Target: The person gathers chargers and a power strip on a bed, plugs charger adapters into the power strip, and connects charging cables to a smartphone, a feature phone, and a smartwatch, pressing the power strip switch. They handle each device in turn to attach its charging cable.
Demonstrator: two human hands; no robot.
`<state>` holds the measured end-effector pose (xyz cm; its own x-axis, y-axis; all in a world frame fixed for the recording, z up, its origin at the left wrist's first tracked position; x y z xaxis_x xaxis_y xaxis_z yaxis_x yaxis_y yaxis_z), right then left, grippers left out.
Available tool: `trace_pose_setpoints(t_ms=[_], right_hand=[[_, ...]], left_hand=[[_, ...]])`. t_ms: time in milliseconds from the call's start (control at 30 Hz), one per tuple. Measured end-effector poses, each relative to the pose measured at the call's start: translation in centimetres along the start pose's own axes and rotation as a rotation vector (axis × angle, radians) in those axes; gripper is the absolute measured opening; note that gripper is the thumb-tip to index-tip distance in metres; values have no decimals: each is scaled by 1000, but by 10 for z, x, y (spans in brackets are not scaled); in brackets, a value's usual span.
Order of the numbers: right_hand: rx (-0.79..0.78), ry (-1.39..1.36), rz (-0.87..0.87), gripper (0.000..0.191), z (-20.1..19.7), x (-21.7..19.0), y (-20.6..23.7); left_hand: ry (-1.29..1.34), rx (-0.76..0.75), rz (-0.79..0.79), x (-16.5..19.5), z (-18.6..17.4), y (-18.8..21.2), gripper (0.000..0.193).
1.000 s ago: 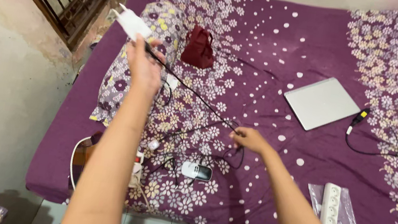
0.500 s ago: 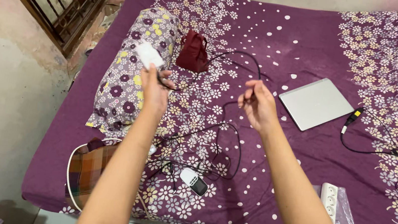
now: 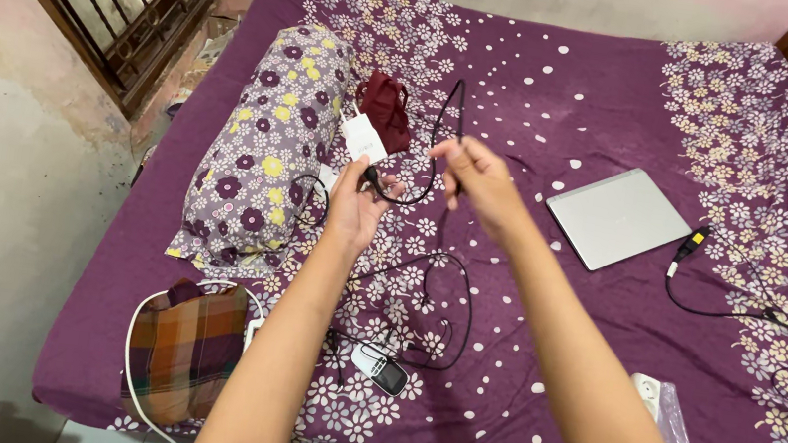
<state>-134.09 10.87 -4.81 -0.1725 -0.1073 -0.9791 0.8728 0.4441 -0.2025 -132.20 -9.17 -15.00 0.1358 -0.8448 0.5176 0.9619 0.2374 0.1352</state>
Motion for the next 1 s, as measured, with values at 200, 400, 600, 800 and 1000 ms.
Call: trace_pose_setpoints(t_ms=[200,400,600,800,1000], right_hand=[[65,169,-222,27,45,40,-9],[179,423,-56,27,54,77,-14],[186,467,71,24,62,119,-13],[80,253,42,25,70,140,6],[56,115,263,23,69,154,20]], left_hand=[[-88,-108,35,-5,-3,-2,25],[-167,-16,-13,-15,-20,-2,29],[-166,15,16,-21,-22,0,37],[-189,99,44,-40,-37,16,44],[-301,230,83,-52,-50,24,48]])
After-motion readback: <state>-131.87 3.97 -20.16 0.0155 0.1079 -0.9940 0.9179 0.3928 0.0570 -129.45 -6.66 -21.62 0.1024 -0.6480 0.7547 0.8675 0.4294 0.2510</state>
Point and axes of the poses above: each hand's wrist, its own y-axis away from the middle knuckle, its own z-axis out of the palm, x = y × z, the point moved 4 cm from there along -y, towards the middle knuckle, and after that the axes turned 3 degrees about x, right-handed, at the moved point
